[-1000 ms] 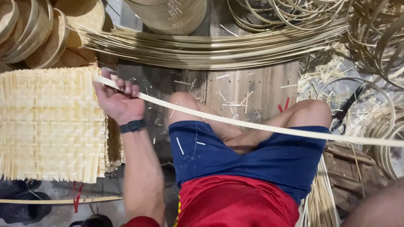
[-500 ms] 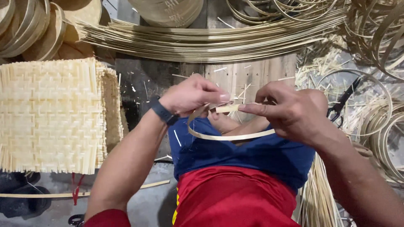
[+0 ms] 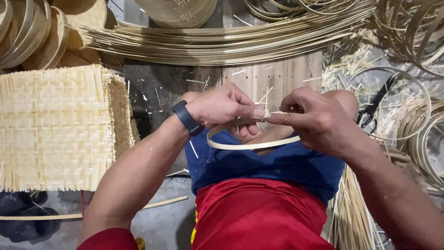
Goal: Weaving thin bamboo strips into a circular frame to create a component for a basket or steamer.
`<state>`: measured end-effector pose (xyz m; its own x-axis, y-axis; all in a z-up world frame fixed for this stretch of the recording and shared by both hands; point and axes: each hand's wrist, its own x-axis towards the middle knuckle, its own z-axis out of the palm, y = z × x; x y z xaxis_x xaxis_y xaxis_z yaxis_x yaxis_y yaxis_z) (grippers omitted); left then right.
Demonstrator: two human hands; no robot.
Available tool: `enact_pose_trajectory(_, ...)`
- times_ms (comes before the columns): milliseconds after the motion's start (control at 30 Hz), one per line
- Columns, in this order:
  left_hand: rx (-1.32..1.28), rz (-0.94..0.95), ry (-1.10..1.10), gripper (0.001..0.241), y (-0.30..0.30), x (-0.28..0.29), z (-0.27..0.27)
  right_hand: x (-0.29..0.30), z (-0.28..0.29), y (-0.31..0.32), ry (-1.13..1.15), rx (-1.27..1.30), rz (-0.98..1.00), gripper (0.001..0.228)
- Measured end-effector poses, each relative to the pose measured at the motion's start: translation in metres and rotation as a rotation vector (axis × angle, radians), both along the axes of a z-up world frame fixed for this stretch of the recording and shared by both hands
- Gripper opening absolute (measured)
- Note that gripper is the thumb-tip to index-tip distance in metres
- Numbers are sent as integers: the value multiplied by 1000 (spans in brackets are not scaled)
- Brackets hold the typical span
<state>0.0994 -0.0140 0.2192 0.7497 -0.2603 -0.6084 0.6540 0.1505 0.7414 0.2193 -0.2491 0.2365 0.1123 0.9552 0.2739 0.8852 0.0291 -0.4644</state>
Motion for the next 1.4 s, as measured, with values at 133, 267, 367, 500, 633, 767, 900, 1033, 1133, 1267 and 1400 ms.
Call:
enact_pose_trajectory(133,-34,14,-72,27,-3,-7,-5,-2,9,-5,324,66,-48,33)
enact_pose_trajectory(267,-82,38,-12,21,-11,-10,-13,-4,14,-10,314,65,-58,31)
enact_pose_trajectory(367,-114,22,-102,20,-17,-16,-22,-5,14,-13,284,91,-25,27)
enact_pose_trajectory(500,-72,20,-24,19,-25,-18,-21,-7,6,-18,260,102,18,27)
enact_pose_trajectory(633,123,-138,88,24,-37,-16,-10,-14,6,-27,253,85,-18,27)
enact_pose_trajectory(767,198,-160,62,33,-38,-20,6,3,12,-45,271,106,-46,31)
enact_pose_trajectory(900,140,256,-87,28,-3,-43,7,50,-23,-123,247,310,-469,24)
enact_pose_trajectory(1033,153,586,-223,26,11,-59,-7,109,-163,-249,663,24,-1534,20)
enact_pose_trajectory(1133,201,636,-300,23,-10,-48,-30,101,-285,-308,488,-329,-1488,21)
enact_pose_trajectory(1267,275,664,-237,23,-27,-40,-39,54,-255,-259,1093,-557,-1509,25)
enact_pose_trajectory(1400,303,701,-149,23,-24,-46,-52,49,-284,-268,792,-524,-1432,15)
